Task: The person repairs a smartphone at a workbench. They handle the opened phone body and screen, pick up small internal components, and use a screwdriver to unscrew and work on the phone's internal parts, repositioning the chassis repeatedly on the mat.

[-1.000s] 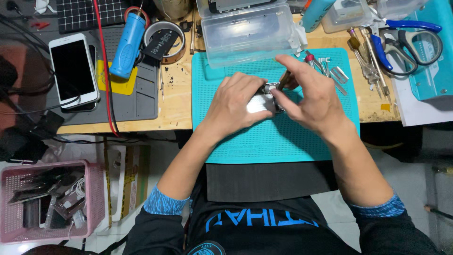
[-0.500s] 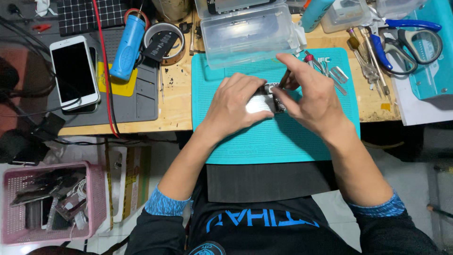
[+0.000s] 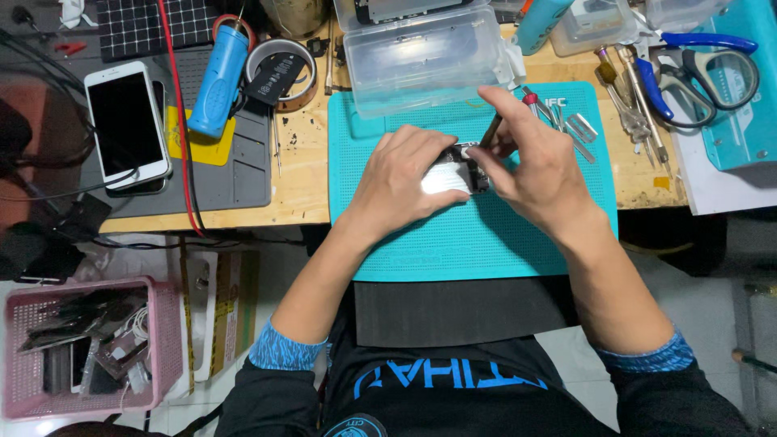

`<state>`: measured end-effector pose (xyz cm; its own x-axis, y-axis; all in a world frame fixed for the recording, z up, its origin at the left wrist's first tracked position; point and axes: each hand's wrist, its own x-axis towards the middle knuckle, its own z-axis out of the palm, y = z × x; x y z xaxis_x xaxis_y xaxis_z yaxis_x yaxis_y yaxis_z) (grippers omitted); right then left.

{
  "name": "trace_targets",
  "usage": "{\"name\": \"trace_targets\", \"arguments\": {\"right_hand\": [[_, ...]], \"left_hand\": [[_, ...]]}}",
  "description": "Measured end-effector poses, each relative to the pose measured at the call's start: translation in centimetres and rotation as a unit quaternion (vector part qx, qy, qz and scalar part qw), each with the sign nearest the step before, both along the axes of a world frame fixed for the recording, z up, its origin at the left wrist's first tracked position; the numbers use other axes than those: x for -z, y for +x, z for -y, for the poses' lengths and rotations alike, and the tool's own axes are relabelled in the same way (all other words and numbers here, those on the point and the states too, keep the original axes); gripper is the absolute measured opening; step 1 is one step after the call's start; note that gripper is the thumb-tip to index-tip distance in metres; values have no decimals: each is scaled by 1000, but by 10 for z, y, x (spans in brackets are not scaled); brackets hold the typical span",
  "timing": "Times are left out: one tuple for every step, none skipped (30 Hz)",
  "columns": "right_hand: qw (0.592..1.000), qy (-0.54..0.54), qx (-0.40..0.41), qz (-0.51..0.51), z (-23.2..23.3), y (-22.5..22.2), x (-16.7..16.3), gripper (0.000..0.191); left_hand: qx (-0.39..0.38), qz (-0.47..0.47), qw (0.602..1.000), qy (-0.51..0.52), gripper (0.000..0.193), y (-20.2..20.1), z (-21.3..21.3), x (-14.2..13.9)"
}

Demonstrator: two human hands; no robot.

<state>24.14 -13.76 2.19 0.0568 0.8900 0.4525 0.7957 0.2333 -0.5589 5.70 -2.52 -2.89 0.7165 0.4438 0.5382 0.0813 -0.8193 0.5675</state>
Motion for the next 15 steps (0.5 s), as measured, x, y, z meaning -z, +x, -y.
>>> {"name": "trace_targets", "arguments": {"right_hand": [[1000, -6, 7, -7, 0, 0, 0, 66], [1000, 2, -14, -5, -1, 1, 0, 66], [999, 9, -35, -4, 0, 1, 0, 66], [998, 16, -56, -2, 0, 2, 0, 66], [999, 10, -35, 2, -1, 2, 1, 66], [1000, 3, -14, 6, -1, 2, 1, 67], [1000, -2, 8, 11, -1, 2, 2, 68], [1000, -2, -15, -6, -1, 2, 2, 67], [999, -3, -38, -25, -1, 3, 2, 68], [997, -3, -61, -44, -1, 3, 2, 68], [999, -13, -35, -32, -1, 3, 2, 68], [1000, -22, -8, -19, -2, 2, 3, 69], [999, -31, 19, -6, -2, 2, 3, 71], [1000, -24, -2, -13, -2, 2, 4, 70], [999, -17, -23, -20, -2, 2, 4, 69]], "left_hand": [[1, -1, 1000, -3, 66, 0, 0, 0], [2, -3, 1000, -7, 66, 0, 0, 0], [1, -4, 1000, -10, 66, 0, 0, 0], [-1, 1, 1000, -9, 66, 0, 0, 0], [-2, 7, 1000, -9, 65, 0, -1, 1], [-2, 12, 1000, -9, 64, 1, -1, 1], [-5, 19, 1000, -11, 61, 1, -1, 1], [-8, 26, 1000, -13, 59, 1, -1, 1], [-13, 33, 999, -16, 56, 1, -2, 2], [-19, 43, 998, -34, 53, 0, -2, 1], [-25, 54, 997, -53, 49, -1, -2, 1], [-30, 65, 995, -71, 46, -2, -2, 1], [-36, 77, 993, -83, 41, -2, -2, 1], [-43, 89, 991, -95, 37, -2, -2, 0], [-51, 101, 988, -106, 32, -3, -3, -1]]}}
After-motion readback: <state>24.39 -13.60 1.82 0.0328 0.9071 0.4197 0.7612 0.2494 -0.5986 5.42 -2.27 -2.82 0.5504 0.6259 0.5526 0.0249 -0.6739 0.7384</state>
